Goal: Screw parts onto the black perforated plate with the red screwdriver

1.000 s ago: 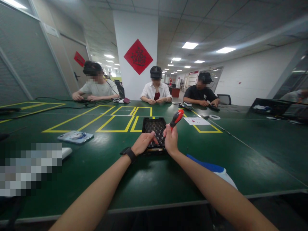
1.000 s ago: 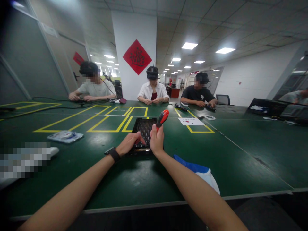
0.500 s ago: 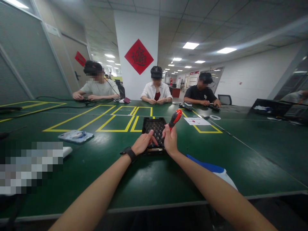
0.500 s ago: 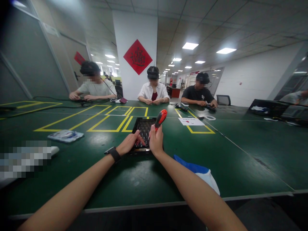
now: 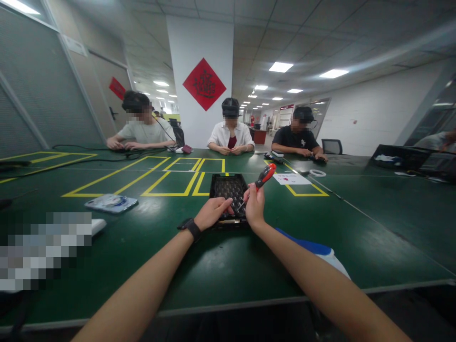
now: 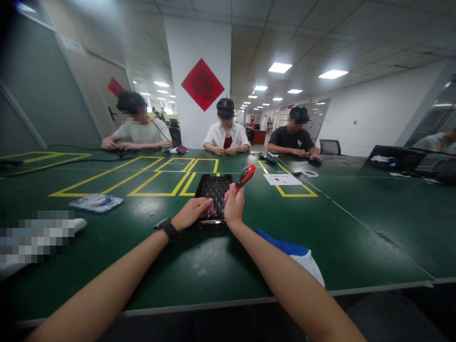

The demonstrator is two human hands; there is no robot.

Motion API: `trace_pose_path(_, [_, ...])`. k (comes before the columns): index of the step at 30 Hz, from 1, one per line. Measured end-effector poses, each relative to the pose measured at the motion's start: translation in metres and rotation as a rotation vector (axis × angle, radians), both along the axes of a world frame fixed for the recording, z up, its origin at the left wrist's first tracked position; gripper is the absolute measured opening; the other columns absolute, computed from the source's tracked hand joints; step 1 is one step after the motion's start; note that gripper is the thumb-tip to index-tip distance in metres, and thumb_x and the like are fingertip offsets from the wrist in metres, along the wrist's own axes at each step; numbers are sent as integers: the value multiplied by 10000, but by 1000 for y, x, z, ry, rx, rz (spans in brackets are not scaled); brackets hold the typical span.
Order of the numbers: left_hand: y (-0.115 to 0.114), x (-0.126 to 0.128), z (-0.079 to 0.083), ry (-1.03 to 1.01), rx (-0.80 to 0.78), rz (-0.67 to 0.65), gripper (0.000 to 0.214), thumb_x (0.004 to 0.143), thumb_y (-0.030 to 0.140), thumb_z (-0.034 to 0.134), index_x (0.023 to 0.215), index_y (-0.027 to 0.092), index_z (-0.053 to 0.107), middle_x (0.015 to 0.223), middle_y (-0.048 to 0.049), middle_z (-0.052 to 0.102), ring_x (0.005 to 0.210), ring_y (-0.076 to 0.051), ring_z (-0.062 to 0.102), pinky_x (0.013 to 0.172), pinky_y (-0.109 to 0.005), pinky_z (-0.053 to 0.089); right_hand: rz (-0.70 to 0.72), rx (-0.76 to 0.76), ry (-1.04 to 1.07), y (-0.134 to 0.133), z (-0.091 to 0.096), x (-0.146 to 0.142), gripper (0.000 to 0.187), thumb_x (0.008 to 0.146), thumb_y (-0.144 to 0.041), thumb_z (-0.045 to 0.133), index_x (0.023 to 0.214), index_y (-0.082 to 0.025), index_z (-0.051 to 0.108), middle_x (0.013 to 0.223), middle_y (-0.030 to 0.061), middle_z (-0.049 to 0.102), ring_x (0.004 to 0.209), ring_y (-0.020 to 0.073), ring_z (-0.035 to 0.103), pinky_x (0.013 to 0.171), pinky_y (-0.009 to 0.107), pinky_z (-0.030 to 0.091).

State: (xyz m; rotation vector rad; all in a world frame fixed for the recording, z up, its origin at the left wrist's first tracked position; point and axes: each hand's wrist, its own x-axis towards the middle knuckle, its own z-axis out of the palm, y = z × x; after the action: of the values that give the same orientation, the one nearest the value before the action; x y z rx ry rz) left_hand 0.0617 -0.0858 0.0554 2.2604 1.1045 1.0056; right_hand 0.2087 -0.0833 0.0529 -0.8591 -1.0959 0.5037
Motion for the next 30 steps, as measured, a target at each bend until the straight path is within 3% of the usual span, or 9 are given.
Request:
trace_pose_path(8, [4, 0, -4, -3, -42, 7, 585, 867, 519, 255, 774, 151, 699, 748, -44, 635, 678, -142, 537, 667, -243, 406, 5, -5, 19, -2, 1, 0, 307, 862, -462, 334, 867, -181, 456, 511, -77, 411, 455, 79, 397, 511, 211, 348])
trace_pose_path(21, [6, -2, -8, 10, -108, -15, 638, 876, 525, 200, 776, 144, 701, 667, -41, 623, 610, -130, 527, 615, -238, 393, 19, -5, 14, -1, 1, 0, 292, 863, -451, 337, 868, -182, 453, 517, -77, 420, 453, 75, 394, 508, 209, 347])
trace_pose_path(25, [4, 0, -4, 27, 27, 1, 575, 888, 479, 234, 774, 153, 694, 735, -46, 622, 700, -139, 542, 695, -252, 401, 14, -7, 14, -1, 2, 0, 291, 862, -450, 338, 860, -183, 453, 511, -76, 419, 452, 76, 392, 504, 208, 345])
trace_pose_path(30, [-2, 7, 3, 111, 235, 5, 285, 788, 425, 526, 774, 179, 671, 747, -34, 621, 756, -151, 530, 721, -259, 393, 56, 17, 6, -2, 1, -1, 289, 866, -451, 330, 866, -186, 445, 510, -79, 406, 456, 78, 387, 505, 209, 346])
